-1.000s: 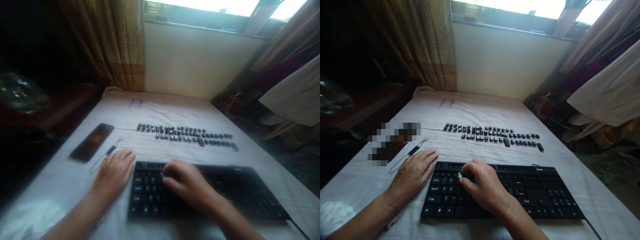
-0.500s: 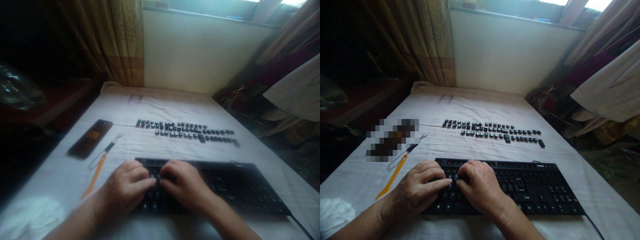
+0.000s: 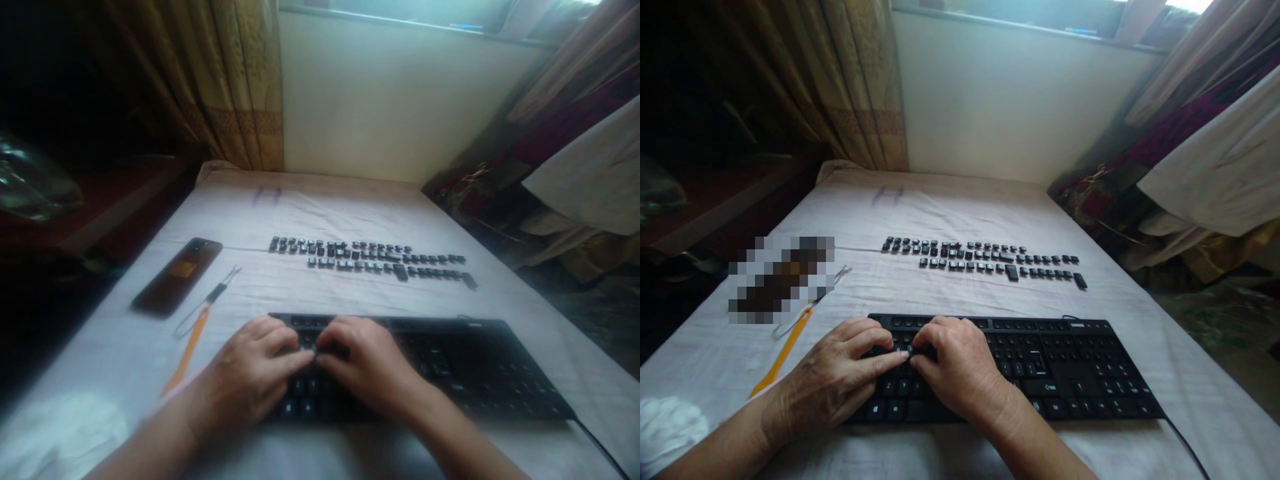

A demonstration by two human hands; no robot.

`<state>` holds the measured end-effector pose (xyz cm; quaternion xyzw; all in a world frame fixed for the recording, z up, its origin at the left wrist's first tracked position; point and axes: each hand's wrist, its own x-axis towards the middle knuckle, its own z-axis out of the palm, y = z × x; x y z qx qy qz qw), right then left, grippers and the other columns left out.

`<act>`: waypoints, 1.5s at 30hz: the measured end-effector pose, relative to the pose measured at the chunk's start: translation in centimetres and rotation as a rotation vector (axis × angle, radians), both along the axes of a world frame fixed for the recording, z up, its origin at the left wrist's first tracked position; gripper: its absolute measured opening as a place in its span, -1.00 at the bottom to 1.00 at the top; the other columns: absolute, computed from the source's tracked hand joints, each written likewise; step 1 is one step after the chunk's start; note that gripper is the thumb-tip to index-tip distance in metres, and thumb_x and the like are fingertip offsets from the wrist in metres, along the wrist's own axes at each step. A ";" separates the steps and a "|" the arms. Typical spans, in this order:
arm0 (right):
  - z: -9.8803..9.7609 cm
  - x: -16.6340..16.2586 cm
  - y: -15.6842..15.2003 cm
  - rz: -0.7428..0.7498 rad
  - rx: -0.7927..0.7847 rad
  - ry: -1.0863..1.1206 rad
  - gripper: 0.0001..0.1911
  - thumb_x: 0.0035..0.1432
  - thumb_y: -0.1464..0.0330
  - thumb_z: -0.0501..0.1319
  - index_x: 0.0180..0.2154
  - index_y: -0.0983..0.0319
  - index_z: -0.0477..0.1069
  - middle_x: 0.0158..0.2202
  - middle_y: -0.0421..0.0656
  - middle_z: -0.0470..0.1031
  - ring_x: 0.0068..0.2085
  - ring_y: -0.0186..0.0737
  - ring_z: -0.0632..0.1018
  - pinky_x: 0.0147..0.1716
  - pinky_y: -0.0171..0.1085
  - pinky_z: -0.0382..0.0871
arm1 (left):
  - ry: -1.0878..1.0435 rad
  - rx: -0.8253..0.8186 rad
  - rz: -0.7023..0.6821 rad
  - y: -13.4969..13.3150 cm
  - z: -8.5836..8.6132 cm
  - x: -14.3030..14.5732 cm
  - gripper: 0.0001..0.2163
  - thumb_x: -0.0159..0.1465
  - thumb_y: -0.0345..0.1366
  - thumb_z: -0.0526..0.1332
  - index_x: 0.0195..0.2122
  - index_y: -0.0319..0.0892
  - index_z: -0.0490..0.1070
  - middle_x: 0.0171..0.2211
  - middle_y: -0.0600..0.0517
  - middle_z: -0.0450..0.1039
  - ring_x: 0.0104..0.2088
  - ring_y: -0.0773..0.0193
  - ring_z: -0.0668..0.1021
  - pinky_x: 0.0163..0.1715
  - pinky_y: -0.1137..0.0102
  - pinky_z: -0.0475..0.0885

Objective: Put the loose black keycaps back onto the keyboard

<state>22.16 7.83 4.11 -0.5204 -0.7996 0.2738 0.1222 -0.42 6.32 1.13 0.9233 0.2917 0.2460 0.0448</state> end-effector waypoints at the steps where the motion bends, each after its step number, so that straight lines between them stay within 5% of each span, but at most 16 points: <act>1: 0.0 0.0 0.1 0.004 0.000 0.014 -0.91 0.06 0.45 0.35 -0.35 0.16 0.59 -0.30 -0.18 0.62 -0.26 -0.21 0.57 -0.23 -0.27 0.35 | -0.003 -0.004 -0.001 0.0 0.0 0.0 -0.61 0.22 -0.47 0.07 0.04 -0.09 0.46 -0.16 -0.06 0.44 -0.13 0.10 0.45 -0.06 0.15 0.44; 45: -0.5 0.2 0.3 0.014 0.014 0.051 -0.85 0.16 0.47 0.29 -0.37 0.16 0.63 -0.33 -0.19 0.63 -0.31 -0.25 0.58 -0.27 -0.31 0.34 | -0.074 -0.074 0.002 0.2 -0.4 0.5 -0.65 0.19 -0.48 0.09 -0.04 -0.12 0.49 -0.18 -0.05 0.43 -0.15 0.12 0.44 -0.08 0.17 0.39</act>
